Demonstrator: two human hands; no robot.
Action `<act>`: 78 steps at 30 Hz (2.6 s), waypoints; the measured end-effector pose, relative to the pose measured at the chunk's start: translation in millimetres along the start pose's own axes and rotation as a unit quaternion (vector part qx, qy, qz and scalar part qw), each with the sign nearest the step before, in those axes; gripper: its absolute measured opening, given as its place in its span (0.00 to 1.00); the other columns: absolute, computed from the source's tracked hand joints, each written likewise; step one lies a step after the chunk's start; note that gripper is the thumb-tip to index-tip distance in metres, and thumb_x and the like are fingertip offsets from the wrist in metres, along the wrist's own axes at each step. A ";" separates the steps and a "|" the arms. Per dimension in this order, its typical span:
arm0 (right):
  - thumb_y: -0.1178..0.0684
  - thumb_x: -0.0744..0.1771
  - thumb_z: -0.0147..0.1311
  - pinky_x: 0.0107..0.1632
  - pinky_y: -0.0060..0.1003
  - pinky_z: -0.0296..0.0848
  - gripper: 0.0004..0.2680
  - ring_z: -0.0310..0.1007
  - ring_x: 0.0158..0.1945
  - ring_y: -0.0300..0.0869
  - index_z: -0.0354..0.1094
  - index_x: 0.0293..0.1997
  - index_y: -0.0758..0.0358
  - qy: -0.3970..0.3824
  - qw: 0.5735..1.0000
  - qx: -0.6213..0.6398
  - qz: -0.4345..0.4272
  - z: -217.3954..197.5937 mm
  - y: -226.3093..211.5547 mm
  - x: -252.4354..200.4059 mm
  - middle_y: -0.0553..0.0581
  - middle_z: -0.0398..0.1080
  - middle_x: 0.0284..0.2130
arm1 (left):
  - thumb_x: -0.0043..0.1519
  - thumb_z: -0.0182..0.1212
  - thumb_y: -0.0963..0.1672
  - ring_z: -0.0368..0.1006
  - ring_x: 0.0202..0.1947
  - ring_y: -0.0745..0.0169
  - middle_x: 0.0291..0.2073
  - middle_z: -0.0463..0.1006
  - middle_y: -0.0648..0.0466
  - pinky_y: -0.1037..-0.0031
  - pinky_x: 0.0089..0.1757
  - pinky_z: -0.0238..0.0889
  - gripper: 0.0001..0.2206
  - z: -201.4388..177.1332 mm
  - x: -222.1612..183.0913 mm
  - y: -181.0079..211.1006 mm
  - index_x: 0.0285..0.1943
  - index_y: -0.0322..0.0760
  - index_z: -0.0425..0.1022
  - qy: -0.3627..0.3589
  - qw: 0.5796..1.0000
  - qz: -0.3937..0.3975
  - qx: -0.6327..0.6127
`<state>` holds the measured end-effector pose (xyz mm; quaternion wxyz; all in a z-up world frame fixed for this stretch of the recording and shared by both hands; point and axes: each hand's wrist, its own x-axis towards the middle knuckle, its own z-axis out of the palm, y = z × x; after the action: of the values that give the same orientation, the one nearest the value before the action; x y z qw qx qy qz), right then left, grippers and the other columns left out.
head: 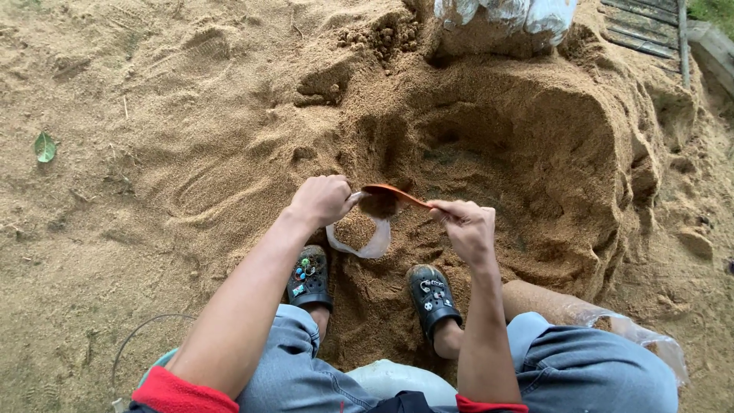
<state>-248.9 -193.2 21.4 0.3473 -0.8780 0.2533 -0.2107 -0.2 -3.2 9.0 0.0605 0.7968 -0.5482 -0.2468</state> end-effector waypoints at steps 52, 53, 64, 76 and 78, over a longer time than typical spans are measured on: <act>0.56 0.70 0.51 0.51 0.49 0.71 0.13 0.76 0.49 0.60 0.74 0.60 0.43 -0.047 0.937 -0.034 0.343 47.4 58.3 6.9 0.66 0.77 0.42 | 0.58 0.53 0.43 0.81 0.44 0.40 0.48 0.78 0.44 0.48 0.44 0.72 0.16 12.7 -6.0 -16.2 0.52 0.31 0.77 -0.020 0.988 -0.110 0.105; 0.56 0.69 0.50 0.53 0.49 0.71 0.13 0.76 0.50 0.58 0.74 0.60 0.43 -0.021 0.929 -0.055 0.366 62.5 81.6 5.8 0.64 0.78 0.42 | 0.58 0.53 0.44 0.82 0.44 0.40 0.48 0.78 0.45 0.47 0.44 0.72 0.16 17.0 -4.3 -19.9 0.52 0.32 0.77 -0.022 0.987 -0.114 0.109; 0.67 0.66 0.45 0.46 0.54 0.74 0.18 0.77 0.37 0.63 0.68 0.64 0.64 -0.094 0.980 0.001 0.173 180.5 118.7 -61.7 0.73 0.75 0.31 | 0.58 0.54 0.45 0.82 0.42 0.39 0.47 0.77 0.46 0.47 0.42 0.72 0.15 43.0 1.8 -35.1 0.50 0.34 0.77 -0.038 0.987 -0.127 0.096; 0.44 0.70 0.50 0.60 0.52 0.71 0.12 0.72 0.60 0.57 0.75 0.58 0.40 -0.097 0.897 0.026 0.430 239.1 178.0 -78.7 0.57 0.77 0.51 | 0.58 0.54 0.44 0.81 0.44 0.34 0.57 0.71 0.44 0.45 0.45 0.71 0.18 36.8 3.0 -29.1 0.56 0.32 0.76 -0.073 0.984 -0.145 0.076; 0.44 0.69 0.52 0.56 0.47 0.73 0.11 0.75 0.56 0.53 0.77 0.56 0.43 -0.057 0.881 0.076 0.464 235.8 168.8 -75.6 0.55 0.79 0.47 | 0.58 0.54 0.43 0.81 0.45 0.37 0.56 0.72 0.45 0.47 0.45 0.72 0.18 32.1 3.4 -24.9 0.56 0.33 0.76 -0.078 0.983 -0.145 0.080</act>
<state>-229.7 -136.4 -272.2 0.4851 -0.6411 0.5947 0.0060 7.0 9.1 -29.2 -0.0825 0.8486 -0.4477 -0.2694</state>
